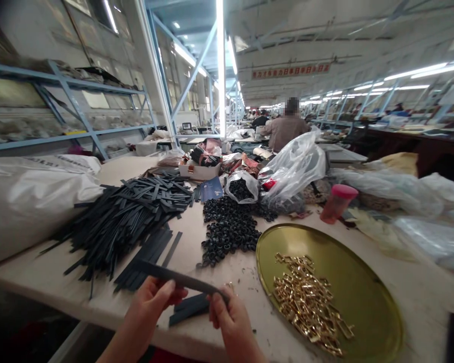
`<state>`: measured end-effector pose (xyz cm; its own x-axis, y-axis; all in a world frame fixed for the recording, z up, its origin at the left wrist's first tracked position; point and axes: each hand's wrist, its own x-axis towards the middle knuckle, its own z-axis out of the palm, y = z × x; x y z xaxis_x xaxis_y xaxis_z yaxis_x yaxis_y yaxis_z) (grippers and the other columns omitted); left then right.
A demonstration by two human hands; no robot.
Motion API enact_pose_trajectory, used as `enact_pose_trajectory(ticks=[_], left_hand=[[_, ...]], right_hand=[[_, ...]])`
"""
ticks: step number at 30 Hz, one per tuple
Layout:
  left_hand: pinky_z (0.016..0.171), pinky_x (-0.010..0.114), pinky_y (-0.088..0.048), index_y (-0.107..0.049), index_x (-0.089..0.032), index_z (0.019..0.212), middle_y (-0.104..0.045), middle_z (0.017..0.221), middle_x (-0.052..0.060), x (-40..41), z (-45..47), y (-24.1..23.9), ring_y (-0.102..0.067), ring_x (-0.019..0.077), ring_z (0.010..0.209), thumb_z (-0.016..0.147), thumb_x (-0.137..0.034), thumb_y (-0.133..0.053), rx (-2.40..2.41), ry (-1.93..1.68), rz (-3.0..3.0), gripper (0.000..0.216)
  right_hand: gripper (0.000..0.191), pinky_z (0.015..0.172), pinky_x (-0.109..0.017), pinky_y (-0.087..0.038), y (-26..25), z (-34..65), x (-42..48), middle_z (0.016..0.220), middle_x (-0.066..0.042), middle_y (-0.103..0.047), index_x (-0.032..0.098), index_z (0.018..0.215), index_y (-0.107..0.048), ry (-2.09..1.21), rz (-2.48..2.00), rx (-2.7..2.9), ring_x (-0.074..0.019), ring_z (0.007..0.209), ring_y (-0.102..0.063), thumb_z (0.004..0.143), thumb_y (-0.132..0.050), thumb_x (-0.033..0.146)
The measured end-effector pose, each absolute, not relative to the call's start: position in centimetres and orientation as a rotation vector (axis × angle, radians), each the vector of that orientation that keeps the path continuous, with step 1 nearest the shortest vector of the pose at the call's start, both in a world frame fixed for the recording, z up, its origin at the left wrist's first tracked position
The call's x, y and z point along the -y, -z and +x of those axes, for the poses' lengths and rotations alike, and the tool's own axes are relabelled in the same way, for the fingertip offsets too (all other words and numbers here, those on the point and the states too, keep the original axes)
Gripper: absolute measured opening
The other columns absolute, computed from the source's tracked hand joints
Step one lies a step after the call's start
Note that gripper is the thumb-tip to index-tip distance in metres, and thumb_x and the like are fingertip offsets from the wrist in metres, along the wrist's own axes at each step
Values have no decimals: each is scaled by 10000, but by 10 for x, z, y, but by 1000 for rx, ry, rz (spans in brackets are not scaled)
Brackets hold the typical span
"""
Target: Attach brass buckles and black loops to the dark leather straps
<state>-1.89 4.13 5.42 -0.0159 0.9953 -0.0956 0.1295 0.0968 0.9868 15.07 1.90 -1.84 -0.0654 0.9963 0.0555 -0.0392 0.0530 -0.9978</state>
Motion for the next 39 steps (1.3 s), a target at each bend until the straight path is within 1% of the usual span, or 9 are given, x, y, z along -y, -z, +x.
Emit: enact_pose_trajectory(ticks=[5, 9, 11, 15, 22, 29, 33, 35, 39], left_hand=[[572, 228, -455, -541, -157, 733, -653, 742, 26, -15, -25, -53, -608, 145, 643, 576, -290, -713, -945, -751, 843, 269], [470, 170, -406, -556, -135, 924, -671, 812, 89, -20, -18, -40, -611, 119, 588, 704, -442, -570, -766, -433, 665, 377], [408, 140, -354, -538, -117, 943, -666, 701, 74, -26, -8, -31, -566, 82, 481, 725, -427, -548, -811, -408, 693, 379], [364, 143, -331, -493, -124, 978, -632, 623, 16, -42, 6, -20, -507, 63, 389, 716, -334, -538, -967, -515, 639, 338], [393, 150, -352, -478, -103, 991, -629, 656, 35, -62, 7, -26, -515, 63, 423, 712, -219, -452, -1023, -556, 528, 304], [447, 165, -372, -495, -137, 930, -608, 747, 33, -55, 13, -19, -542, 80, 525, 678, -197, -463, -1032, -554, 622, 260], [368, 162, -256, -493, -155, 856, -506, 552, -50, -49, 21, -13, -369, 50, 369, 795, -334, -396, -1077, -572, 1014, 213], [352, 172, -219, -487, -165, 800, -432, 465, -77, -44, 23, -10, -307, 56, 336, 832, -422, -347, -1126, -573, 1224, 294], [404, 186, -259, -505, -174, 759, -390, 442, -74, -32, 22, -14, -345, 81, 376, 859, -392, -309, -1232, -556, 1478, 310]], right_hand=[[340, 489, -223, -281, 6, 175, -14, 467, 60, -400, 173, 599, -492, -1537, -1062, 1159, -86, 458, -337, 785, -500, 457], [288, 470, -213, -278, -5, 180, -27, 486, 56, -433, 176, 575, -516, -1653, -1094, 1444, -84, 455, -352, 779, -498, 379], [329, 457, -207, -301, -4, 180, -44, 493, 52, -453, 182, 599, -526, -1481, -1235, 1636, -93, 461, -387, 831, -417, 387], [240, 606, -243, -384, 14, 190, -95, 710, -16, -580, 182, 731, -572, -623, -1651, 1885, -153, 681, -534, 859, -404, 297], [136, 718, -321, -350, 49, 197, -148, 788, -77, -563, 180, 695, -571, -472, -1786, 1866, -221, 800, -533, 772, -480, 114], [117, 661, -313, -433, 33, 197, -109, 735, -44, -594, 170, 763, -560, -702, -1693, 1733, -186, 708, -560, 796, -484, 253], [310, 705, -319, -480, 11, 183, -64, 873, -51, -650, 167, 1034, -544, -1420, -1294, 1140, -155, 724, -610, 804, -511, 372], [335, 729, -314, -475, 5, 175, -46, 840, -44, -661, 167, 983, -589, -1646, -1066, 765, -144, 712, -608, 727, -627, 379], [281, 649, -252, -462, 5, 170, -28, 766, -16, -657, 170, 856, -642, -1680, -952, 556, -105, 636, -573, 646, -726, 336]])
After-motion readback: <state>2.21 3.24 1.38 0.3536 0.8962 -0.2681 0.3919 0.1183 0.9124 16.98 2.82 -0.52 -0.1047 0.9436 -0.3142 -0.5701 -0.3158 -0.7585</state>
